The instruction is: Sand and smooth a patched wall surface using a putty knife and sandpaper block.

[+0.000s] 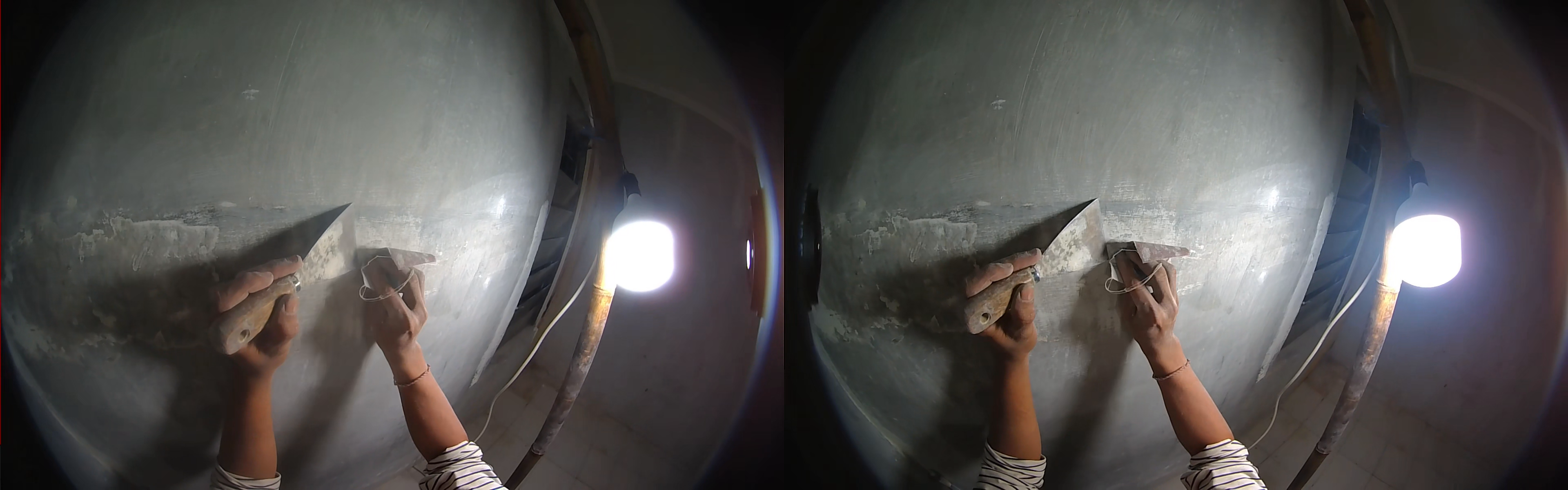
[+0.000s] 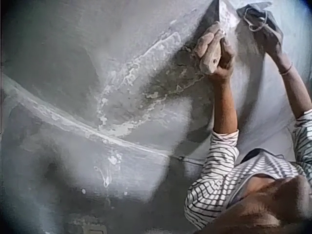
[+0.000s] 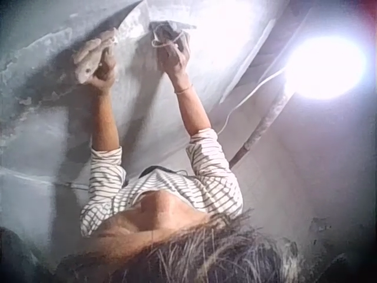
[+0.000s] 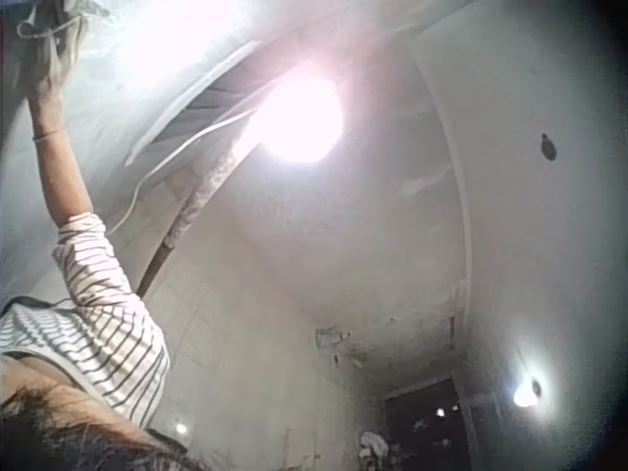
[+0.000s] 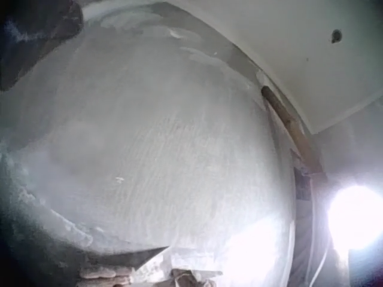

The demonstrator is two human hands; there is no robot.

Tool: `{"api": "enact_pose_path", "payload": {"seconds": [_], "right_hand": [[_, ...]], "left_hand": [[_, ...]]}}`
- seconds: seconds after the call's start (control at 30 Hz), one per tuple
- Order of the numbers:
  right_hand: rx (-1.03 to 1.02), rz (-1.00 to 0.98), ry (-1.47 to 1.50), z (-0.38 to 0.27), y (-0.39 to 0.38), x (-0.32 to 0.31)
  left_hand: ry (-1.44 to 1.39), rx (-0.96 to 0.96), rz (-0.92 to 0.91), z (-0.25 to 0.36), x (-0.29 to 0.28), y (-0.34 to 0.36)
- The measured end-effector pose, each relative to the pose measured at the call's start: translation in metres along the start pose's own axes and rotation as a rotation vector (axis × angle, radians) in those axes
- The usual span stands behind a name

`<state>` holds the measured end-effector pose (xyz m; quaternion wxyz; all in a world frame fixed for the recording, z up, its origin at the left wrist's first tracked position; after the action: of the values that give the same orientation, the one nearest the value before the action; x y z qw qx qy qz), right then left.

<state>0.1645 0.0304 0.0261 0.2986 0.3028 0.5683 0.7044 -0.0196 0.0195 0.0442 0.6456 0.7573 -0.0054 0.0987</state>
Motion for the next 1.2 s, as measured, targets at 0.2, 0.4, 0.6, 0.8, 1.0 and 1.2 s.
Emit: {"api": "enact_pose_path", "payload": {"seconds": [0.2, 0.4, 0.6, 0.8, 1.0, 1.2], "right_hand": [[0.131, 0.039, -0.002, 0.001, -0.008, 0.002], [0.009, -0.007, -0.014, -0.007, -0.003, 0.007], [-0.039, -0.058, -0.063, -0.01, -0.003, 0.01], [0.018, -0.046, -0.038, -0.022, 0.017, 0.012], [-0.016, -0.038, -0.023, -0.011, 0.011, 0.011], [-0.039, -0.082, -0.01, -0.01, 0.008, 0.007]], "left_hand": [[-0.009, 0.059, 0.061, 0.001, -0.002, 0.0], [0.02, 0.073, 0.053, -0.001, -0.001, -0.001], [0.031, 0.072, 0.06, -0.002, -0.001, -0.002], [0.028, 0.065, 0.079, -0.001, -0.004, -0.005], [0.061, 0.041, 0.062, 0.002, -0.001, -0.001], [0.074, 0.022, 0.078, 0.003, -0.004, 0.0]]}}
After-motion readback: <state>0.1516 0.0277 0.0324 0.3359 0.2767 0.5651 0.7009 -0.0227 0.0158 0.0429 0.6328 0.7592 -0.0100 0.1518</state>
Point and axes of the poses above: each hand's wrist, its own y-axis towards the middle knuckle, its own x-axis out of the palm, z = x × y, the point moved 3 cm from there along y, towards the middle knuckle, and after that the axes turned 5 degrees about y, right-handed, at the moved point
